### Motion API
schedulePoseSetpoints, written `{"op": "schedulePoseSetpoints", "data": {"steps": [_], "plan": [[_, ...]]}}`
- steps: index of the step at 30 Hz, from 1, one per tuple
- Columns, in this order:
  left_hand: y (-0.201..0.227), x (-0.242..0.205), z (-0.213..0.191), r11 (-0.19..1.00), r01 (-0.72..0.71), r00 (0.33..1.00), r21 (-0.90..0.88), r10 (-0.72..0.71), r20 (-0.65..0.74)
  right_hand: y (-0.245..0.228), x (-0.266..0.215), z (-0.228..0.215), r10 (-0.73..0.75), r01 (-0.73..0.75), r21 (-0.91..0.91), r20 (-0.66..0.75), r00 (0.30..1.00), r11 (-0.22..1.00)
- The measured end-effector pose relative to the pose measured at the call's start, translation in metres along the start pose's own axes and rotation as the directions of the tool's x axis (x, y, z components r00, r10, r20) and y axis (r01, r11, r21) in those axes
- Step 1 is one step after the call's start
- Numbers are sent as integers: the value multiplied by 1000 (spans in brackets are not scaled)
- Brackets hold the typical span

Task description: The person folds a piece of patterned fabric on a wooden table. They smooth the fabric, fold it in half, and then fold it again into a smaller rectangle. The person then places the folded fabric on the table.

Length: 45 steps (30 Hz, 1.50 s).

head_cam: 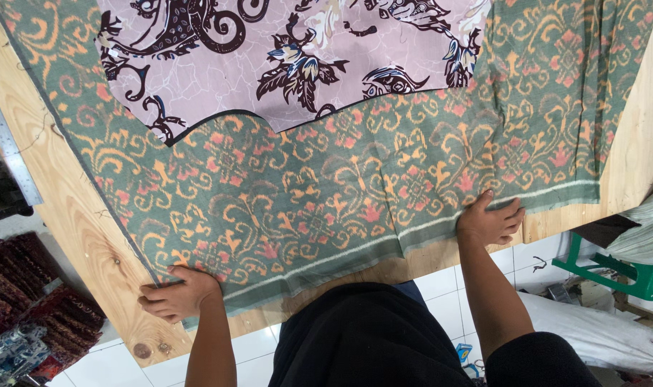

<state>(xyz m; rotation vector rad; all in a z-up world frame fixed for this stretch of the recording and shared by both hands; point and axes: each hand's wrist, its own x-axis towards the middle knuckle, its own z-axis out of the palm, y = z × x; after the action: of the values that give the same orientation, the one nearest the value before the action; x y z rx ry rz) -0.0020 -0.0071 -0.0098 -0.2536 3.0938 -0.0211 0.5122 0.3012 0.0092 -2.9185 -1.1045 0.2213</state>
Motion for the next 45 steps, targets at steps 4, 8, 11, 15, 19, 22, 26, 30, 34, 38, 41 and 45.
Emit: {"op": "schedulePoseSetpoints", "data": {"steps": [4,8,11,15,19,22,26,30,34,38,41,45], "plan": [[-1,0,2,1000,-17,1000,-10,17,-19,-2,-2,0,21,-21,7,-8,1000,1000],[-2,0,2,1000,-30,999,11,30,-27,-3,-3,-1,3,-3,8,-7,1000,1000],[-2,0,3,1000,-27,999,8,27,-30,-3,-3,-2,5,-5,9,-2,1000,1000],[-3,0,3,1000,-16,999,-4,16,-28,-3,-3,-2,4,-4,23,-7,1000,1000],[-4,0,5,999,-33,999,1,33,-43,-3,-3,-1,10,-10,16,-9,1000,1000],[-5,1,5,999,-34,999,2,34,-41,-2,-2,-1,11,-11,11,-12,1000,1000],[-3,1,4,1000,-12,1000,-10,12,-25,-1,-2,1,2,-2,10,-23,1000,1000],[-2,-1,3,999,-31,998,-11,30,-49,0,-1,3,-1,1,11,-28,1000,1000],[0,-1,2,1000,-18,999,-12,18,-43,2,1,4,3,-3,10,-22,1000,1000],[-1,0,0,1000,-19,999,-6,19,-32,3,1,4,-2,2,9,-17,1000,1000],[-1,-2,1,999,-28,998,-14,27,-52,2,0,5,6,-5,20,-32,999,1000],[-2,-2,2,1000,-28,998,-15,27,-57,2,0,6,-5,6,23,-44,999,1000]]}}
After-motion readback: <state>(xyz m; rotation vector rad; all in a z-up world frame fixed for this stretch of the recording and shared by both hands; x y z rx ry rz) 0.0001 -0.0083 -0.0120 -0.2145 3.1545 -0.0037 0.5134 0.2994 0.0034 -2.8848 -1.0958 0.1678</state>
